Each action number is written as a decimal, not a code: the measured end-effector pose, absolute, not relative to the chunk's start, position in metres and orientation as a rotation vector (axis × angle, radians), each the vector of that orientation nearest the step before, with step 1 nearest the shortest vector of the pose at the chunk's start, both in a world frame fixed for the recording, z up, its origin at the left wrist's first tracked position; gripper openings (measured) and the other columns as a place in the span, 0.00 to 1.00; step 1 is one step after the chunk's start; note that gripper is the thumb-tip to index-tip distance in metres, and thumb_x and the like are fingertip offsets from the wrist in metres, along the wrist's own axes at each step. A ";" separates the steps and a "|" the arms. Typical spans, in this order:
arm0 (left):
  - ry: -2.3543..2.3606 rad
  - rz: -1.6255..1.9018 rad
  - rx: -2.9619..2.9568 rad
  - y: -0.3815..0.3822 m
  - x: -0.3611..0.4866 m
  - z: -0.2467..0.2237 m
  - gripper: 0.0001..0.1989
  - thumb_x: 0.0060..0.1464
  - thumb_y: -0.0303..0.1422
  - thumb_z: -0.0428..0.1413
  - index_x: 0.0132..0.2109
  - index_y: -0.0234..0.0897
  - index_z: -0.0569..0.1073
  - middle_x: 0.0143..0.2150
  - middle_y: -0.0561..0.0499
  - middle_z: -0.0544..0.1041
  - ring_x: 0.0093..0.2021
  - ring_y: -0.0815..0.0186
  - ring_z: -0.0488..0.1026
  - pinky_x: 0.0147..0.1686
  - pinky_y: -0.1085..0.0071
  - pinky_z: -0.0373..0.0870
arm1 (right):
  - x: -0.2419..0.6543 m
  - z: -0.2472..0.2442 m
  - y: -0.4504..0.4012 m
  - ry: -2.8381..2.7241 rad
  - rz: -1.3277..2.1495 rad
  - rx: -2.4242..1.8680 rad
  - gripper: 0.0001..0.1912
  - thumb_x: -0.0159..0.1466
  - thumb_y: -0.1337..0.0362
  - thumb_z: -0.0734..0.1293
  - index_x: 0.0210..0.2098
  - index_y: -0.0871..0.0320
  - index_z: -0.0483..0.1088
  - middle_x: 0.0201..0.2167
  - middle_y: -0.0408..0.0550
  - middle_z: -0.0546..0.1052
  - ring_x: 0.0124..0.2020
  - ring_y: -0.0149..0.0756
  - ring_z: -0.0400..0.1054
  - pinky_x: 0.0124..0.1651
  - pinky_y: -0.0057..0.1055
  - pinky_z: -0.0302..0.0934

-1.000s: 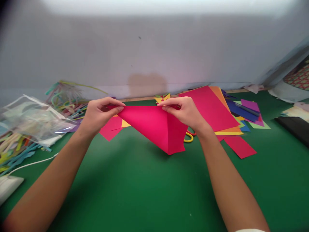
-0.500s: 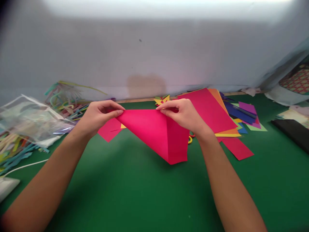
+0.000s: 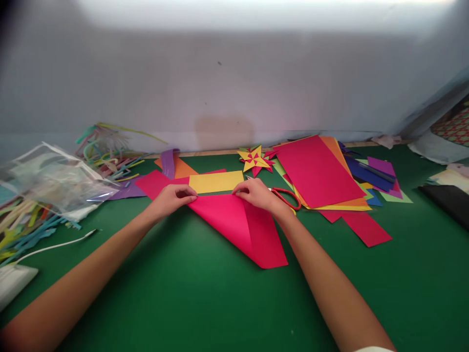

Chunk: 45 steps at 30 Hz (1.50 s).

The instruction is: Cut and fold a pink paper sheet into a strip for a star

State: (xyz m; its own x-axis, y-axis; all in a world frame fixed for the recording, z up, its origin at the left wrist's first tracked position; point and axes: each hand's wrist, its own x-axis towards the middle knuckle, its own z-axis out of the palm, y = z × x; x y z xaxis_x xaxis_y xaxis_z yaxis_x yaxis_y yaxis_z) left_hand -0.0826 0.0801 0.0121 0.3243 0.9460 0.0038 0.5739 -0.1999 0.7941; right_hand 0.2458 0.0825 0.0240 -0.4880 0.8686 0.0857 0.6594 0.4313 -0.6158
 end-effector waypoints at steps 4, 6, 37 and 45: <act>1.345 0.685 1.876 0.076 -0.086 0.007 0.12 0.55 0.43 0.63 0.40 0.39 0.83 0.41 0.46 0.86 0.43 0.56 0.81 0.45 0.61 0.75 | 0.245 0.019 0.082 -2.257 0.746 -1.335 0.09 0.66 0.67 0.68 0.40 0.55 0.83 0.34 0.47 0.86 0.37 0.40 0.79 0.41 0.33 0.65; 1.353 0.700 1.881 0.074 -0.087 0.008 0.12 0.56 0.42 0.63 0.40 0.39 0.83 0.42 0.47 0.86 0.44 0.55 0.81 0.46 0.61 0.75 | 0.244 0.017 0.083 -2.234 0.752 -1.357 0.07 0.66 0.66 0.69 0.38 0.55 0.82 0.32 0.46 0.85 0.35 0.40 0.79 0.40 0.32 0.65; 1.384 0.586 2.060 0.073 -0.078 0.014 0.08 0.57 0.39 0.59 0.36 0.41 0.79 0.36 0.48 0.84 0.37 0.57 0.80 0.37 0.64 0.71 | 0.238 0.002 0.087 -2.312 0.511 -1.422 0.07 0.63 0.71 0.71 0.29 0.56 0.75 0.33 0.48 0.79 0.36 0.39 0.71 0.38 0.32 0.57; 1.326 0.830 1.973 0.066 -0.082 0.030 0.12 0.61 0.42 0.59 0.41 0.39 0.80 0.40 0.47 0.84 0.42 0.59 0.79 0.43 0.66 0.73 | 0.250 0.039 0.080 -2.173 0.673 -1.241 0.05 0.68 0.63 0.68 0.35 0.55 0.76 0.36 0.46 0.82 0.37 0.39 0.75 0.42 0.33 0.64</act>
